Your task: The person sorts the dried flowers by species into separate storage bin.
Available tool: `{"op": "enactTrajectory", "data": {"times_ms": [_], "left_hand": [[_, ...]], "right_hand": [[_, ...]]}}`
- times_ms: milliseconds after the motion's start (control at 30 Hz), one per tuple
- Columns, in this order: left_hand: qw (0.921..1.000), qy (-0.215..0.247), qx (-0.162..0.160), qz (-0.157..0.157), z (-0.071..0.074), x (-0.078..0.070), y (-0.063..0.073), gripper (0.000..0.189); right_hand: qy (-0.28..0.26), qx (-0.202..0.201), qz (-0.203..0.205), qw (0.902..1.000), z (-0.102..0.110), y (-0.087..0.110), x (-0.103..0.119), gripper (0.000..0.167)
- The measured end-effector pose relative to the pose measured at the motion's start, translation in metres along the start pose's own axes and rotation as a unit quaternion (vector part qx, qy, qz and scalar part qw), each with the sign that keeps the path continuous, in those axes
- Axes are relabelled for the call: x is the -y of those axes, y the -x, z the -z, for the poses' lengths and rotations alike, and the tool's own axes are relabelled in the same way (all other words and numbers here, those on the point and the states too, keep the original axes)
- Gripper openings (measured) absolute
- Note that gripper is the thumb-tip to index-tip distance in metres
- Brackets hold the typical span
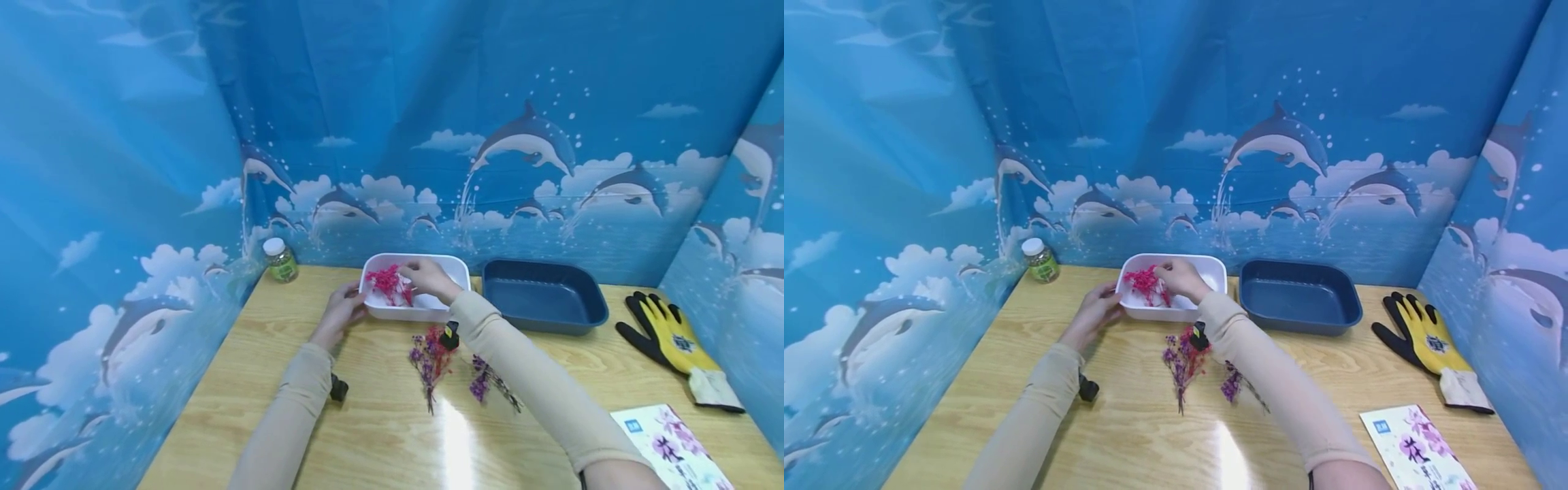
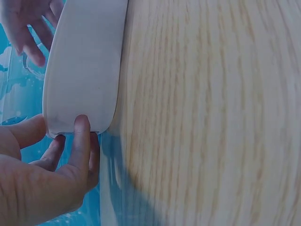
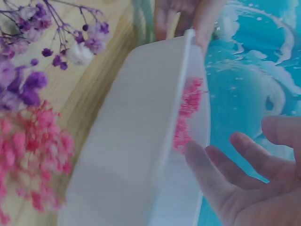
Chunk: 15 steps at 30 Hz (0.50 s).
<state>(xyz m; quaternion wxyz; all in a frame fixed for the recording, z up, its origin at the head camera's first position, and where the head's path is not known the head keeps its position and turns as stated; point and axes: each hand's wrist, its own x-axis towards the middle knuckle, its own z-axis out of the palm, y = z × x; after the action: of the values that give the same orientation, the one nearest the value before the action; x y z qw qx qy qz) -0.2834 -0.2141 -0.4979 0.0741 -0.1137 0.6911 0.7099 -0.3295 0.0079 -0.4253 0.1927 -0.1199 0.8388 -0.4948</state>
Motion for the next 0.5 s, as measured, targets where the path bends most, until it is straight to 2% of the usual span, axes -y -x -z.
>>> {"op": "enactTrajectory", "data": {"times_ms": [267,500], "left_hand": [[1.0000,-0.001,0.000,0.003,0.000,0.000,-0.002,0.054],[1.0000,0.002,0.007,0.005,0.000,0.002,-0.002,0.055]], "right_hand": [[0.024,0.017,0.071,0.9970,0.029,0.045,0.002,0.045],[0.044,0.049,0.143,0.9875,0.042,0.079,-0.015,0.049]]}}
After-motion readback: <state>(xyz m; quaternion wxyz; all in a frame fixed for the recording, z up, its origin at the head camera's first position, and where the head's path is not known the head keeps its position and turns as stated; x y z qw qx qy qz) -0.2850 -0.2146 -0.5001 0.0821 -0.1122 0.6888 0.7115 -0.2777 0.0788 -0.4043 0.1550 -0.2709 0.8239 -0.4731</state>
